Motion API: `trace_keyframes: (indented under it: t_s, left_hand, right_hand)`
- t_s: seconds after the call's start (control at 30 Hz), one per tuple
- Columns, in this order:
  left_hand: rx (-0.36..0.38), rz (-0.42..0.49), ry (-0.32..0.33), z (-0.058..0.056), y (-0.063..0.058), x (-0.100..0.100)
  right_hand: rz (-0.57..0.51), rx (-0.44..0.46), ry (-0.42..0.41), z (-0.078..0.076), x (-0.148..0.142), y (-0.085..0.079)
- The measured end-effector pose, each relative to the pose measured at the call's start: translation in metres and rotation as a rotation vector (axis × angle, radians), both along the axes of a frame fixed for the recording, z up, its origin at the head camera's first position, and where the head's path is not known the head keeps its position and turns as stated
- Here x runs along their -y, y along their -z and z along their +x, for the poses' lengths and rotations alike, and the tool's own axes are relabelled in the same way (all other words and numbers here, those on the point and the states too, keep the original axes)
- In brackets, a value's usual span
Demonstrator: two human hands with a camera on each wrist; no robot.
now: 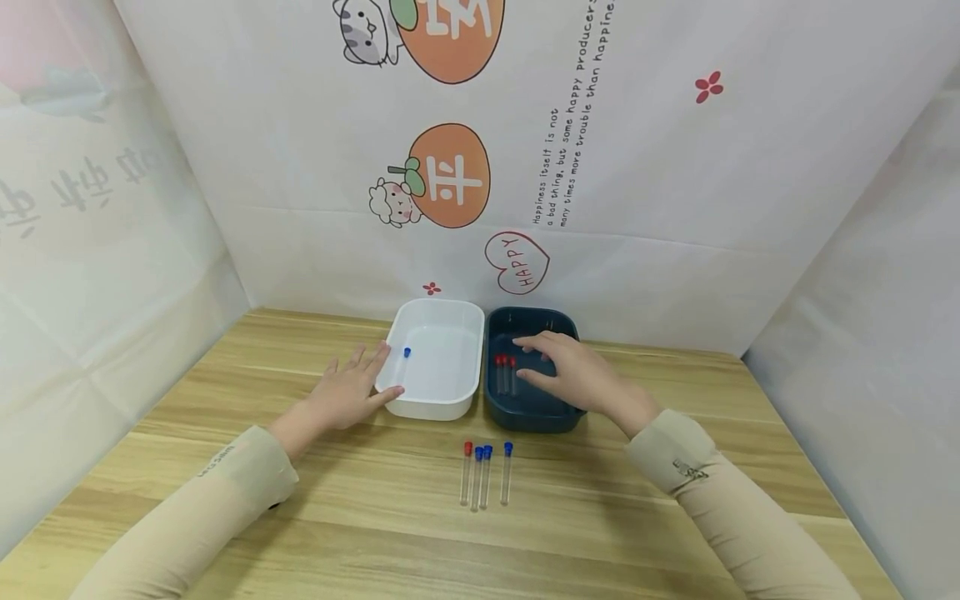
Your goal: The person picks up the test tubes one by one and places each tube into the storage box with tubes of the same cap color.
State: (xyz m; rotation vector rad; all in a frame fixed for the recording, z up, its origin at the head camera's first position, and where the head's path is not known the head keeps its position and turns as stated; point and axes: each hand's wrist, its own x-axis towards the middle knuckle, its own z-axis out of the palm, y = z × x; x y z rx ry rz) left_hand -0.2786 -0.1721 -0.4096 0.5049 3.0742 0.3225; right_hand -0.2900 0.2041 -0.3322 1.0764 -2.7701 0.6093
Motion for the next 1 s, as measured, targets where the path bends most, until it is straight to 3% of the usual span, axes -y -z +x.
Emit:
trace_keyframes:
  t_s: [0.27,0.53,0.8,1.0]
  left_hand:
    - [0.01,0.002,0.001,0.003,-0.002,-0.001]
    - [-0.002,-0.003,-0.005,0.002,-0.003,0.0]
    - [0.008,-0.008,-0.001,0.002,-0.002,0.0]
    - [0.006,0.007,-0.006,0.001,-0.001,-0.001]
  right_hand:
    - [-0.102,-0.007,-0.013,0.026,-0.007,0.008]
    - [-0.138,-0.043,-0.077,0.039,-0.003,0.014]
    - [-0.175,0.057,-0.125,0.064,0.007,0.017]
    - [-0.13,0.062,-0.123,0.075,0.006,0.029]
